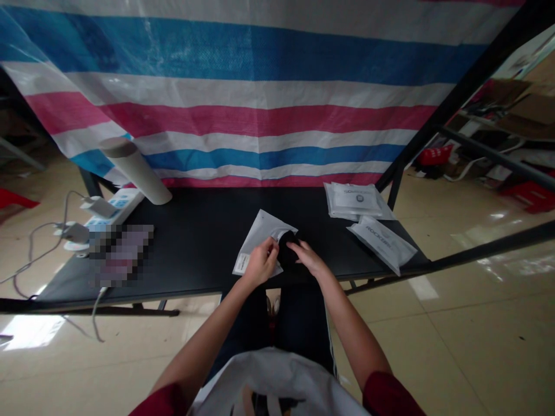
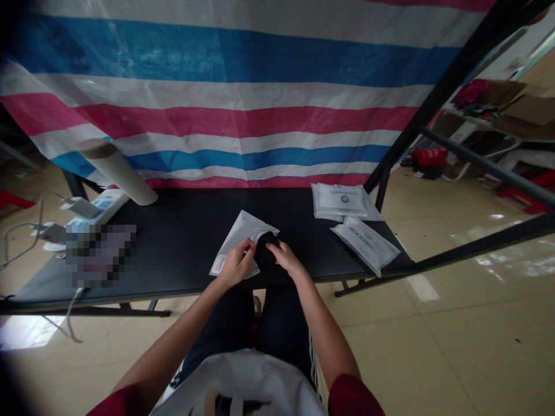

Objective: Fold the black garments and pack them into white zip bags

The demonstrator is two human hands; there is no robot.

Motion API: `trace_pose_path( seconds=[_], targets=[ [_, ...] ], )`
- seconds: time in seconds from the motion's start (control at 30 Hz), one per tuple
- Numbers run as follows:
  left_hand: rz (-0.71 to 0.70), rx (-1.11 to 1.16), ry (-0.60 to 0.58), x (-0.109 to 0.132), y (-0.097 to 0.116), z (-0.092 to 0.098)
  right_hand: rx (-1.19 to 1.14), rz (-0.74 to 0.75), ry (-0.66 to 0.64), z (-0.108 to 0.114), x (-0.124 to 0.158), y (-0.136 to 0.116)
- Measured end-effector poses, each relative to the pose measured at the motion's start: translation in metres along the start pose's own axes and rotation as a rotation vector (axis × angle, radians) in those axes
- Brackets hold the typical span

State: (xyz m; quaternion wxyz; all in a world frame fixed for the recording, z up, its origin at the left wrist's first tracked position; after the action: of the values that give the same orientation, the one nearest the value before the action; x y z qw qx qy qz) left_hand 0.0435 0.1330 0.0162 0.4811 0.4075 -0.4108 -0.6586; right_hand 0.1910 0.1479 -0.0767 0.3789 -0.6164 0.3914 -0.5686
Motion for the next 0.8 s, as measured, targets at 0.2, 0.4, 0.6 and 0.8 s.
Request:
trace_pose_path(
  seconds=[0.2, 0.4, 0.6, 0.8],
  targets=[
    [0.003, -0.055, -0.15, 0.004, 0.007, -0.02, -0.17, 0.118, 0.151, -0.006, -0.015, -0.001],
    [-0.015, -0.113, -0.067, 0.001, 0.006, -0.002, 0.145, 0.185, -0.084, -0.018, -0.014, -0.021],
    [-0.137, -0.176, -0.082, 0.0, 0.013, -0.004, -0.307, 0.036, -0.113, -0.023, -0.018, -0.015],
    [-0.155, -0.218, -0.08, 0.002, 0.018, -0.004, -0.117, 0.057, -0.26, -0.034, -0.015, -0.009]
  ],
)
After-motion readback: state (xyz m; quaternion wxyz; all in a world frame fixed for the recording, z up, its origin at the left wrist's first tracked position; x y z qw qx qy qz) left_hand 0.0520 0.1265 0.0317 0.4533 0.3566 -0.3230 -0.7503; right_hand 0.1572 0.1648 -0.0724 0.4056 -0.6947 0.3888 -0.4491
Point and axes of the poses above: each hand's wrist, its own x-axis away from the middle knuckle, its own z-axis out of the back of the hand, y = z × x, the point moved 10 cm from there along -x, towards the middle knuckle, and after that the axes turned 1 degree about z, right-handed, at the moved point
